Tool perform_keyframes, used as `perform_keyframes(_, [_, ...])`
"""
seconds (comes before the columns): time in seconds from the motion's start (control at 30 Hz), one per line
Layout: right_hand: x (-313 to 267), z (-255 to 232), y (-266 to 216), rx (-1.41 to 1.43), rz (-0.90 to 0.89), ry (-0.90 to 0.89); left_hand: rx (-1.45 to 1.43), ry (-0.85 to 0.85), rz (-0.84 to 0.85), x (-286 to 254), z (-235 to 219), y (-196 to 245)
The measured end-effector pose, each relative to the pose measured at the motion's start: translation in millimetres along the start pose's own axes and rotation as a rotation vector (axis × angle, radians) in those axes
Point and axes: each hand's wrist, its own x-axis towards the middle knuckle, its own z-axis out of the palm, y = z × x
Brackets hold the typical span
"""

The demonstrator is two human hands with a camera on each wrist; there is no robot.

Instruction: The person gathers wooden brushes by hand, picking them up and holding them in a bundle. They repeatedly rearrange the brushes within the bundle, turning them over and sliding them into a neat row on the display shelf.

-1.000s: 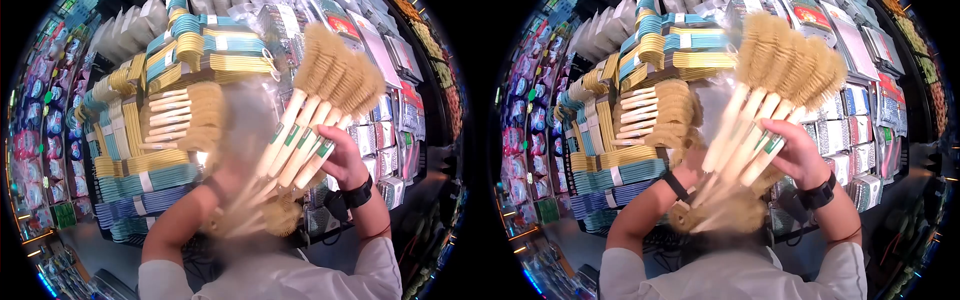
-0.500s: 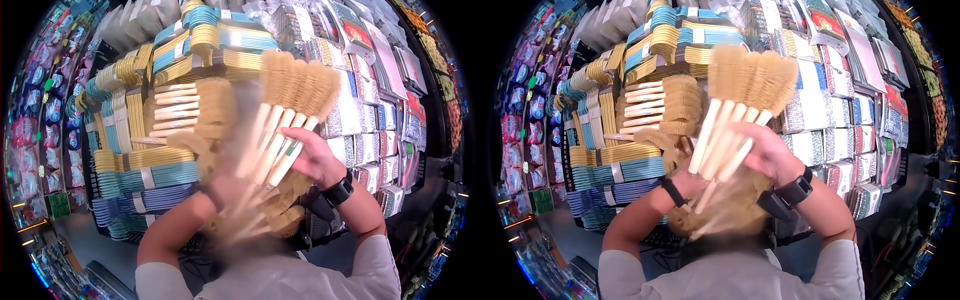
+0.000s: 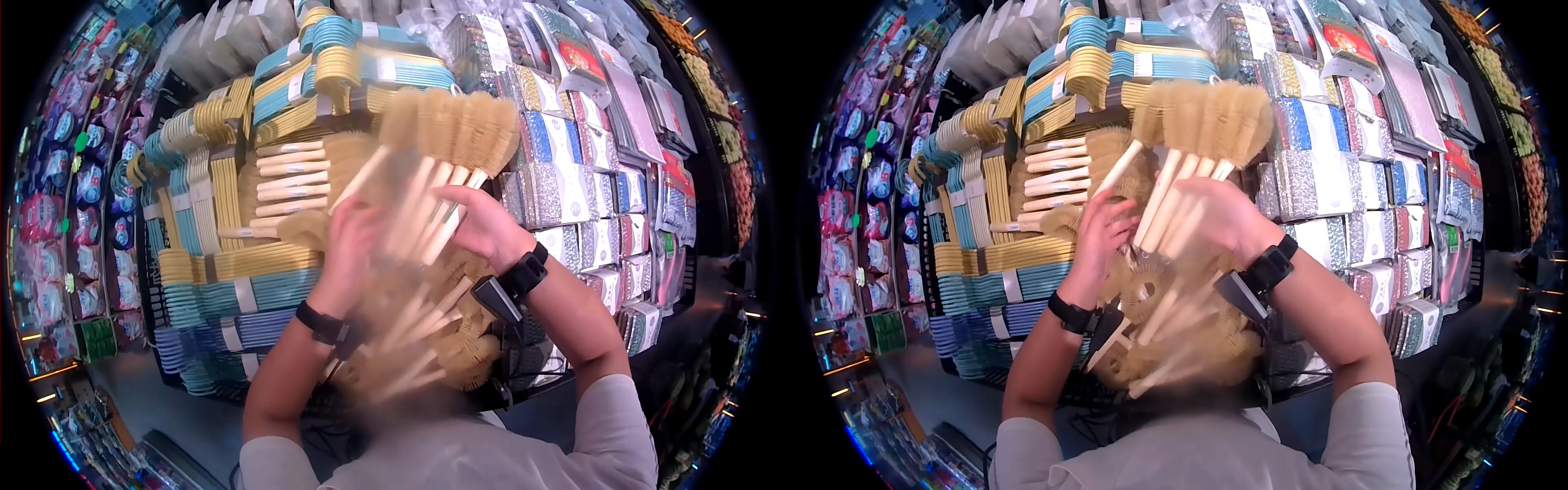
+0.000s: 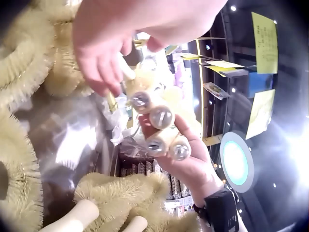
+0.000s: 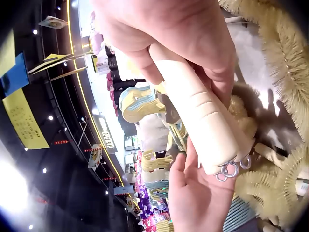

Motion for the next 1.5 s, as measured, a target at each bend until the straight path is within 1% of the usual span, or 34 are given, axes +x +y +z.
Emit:
perform_keyframes(0.07, [3.6,-3.5,1.4,-0.021,-0.009,0.045,0.424,-0.04,0.001,11.9,-25.2,-12.8])
perform_keyframes(0.1, [6.1,-6.0,4.0,-0.029,-0.012,0.067,0.606,0.013,0.183,2.6,-7.0,3.2])
perform_keyframes(0.2, [21.1,-18.7,12.0,-0.045,0.002,0.14,1.556,0.299,0.922,16.9,7.9,31.4])
perform_keyframes(0.23, [29.1,-25.8,14.8,-0.041,0.005,0.156,1.569,0.336,0.903,30.0,4.5,24.5])
perform_keyframes(0.33, [44.6,-33.7,17.9,-0.04,-0.004,0.191,1.654,0.099,0.548,53.2,-2.5,19.6])
perform_keyframes(0.37, [44.8,-31.1,16.8,-0.041,-0.019,0.198,1.614,0.078,0.526,52.7,0.7,19.5])
perform_keyframes(0.43, [42.3,-27.2,15.8,-0.059,-0.073,0.25,1.535,0.032,0.476,44.6,12.8,10.0])
perform_keyframes(0.5, [37.3,-25.0,17.7,-0.09,-0.152,0.342,1.517,-0.06,0.359,13.9,40.1,26.5])
perform_keyframes(0.53, [36.4,-29.6,19.7,-0.116,-0.134,0.348,1.505,-0.107,0.299,1.1,48.8,30.7])
perform_keyframes(0.63, [40.2,-61.5,27.9,-0.187,-0.075,0.366,1.404,-0.189,0.356,-11.1,46.5,10.2])
perform_keyframes(0.73, [43.3,-70.0,31.7,-0.303,-0.012,0.371,1.314,-0.177,0.368,-13.6,47.9,0.0])
perform_keyframes(0.83, [58.9,-87.3,42.9,-0.348,0.006,0.247,1.264,-0.18,0.268,-10.3,45.6,-0.5])
perform_keyframes(0.93, [75.9,-94.6,45.1,-0.397,0.04,0.208,0.965,-0.097,0.365,-11.0,34.5,-9.1])
perform_keyframes(1.03, [65.7,-76.8,22.6,-0.298,0.228,0.162,1.057,-0.068,0.269,-12.4,37.4,1.6])
perform_keyframes(1.07, [73.2,-94.1,29.7,-0.582,-0.019,0.086,0.97,-0.084,0.227,-10.3,37.2,0.2])
perform_keyframes(1.1, [88.0,-124.3,43.9,-0.861,-0.274,0.007,0.881,-0.101,0.187,-6.9,36.5,-4.3])
perform_keyframes(1.17, [81.0,-111.0,44.0,-0.972,-0.417,0.157,0.839,-0.149,0.118,4.1,32.4,-13.9])
perform_keyframes(1.2, [52.6,-53.1,27.8,-0.8,-0.297,0.383,0.886,-0.183,0.089,12.4,29.6,-19.7])
perform_keyframes(1.23, [36.8,-21.3,18.5,-0.619,-0.175,0.601,0.878,-0.201,0.062,15.8,30.5,-21.0])
perform_keyframes(1.27, [38.5,-23.8,19.3,-0.679,-0.173,0.603,0.869,-0.219,0.036,18.9,31.9,-21.3])
perform_keyframes(1.33, [51.4,-38.1,25.6,-0.796,-0.168,0.604,0.748,-0.219,-0.008,21.4,36.5,-20.3])
perform_keyframes(1.4, [86.6,-89.4,45.5,-0.912,-0.187,0.592,0.629,-0.22,-0.05,22.5,41.4,-18.3])
perform_keyframes(1.43, [97.3,-105.2,49.7,-0.971,-0.198,0.585,0.76,-0.229,0.115,25.9,39.6,-23.2])
perform_keyframes(1.47, [95.9,-101.9,45.1,-0.931,-0.204,0.509,0.894,-0.213,0.283,29.3,37.8,-27.9])
perform_keyframes(1.5, [92.3,-96.0,38.8,-0.89,-0.21,0.433,1.205,-0.195,0.649,34.7,33.0,-36.9])
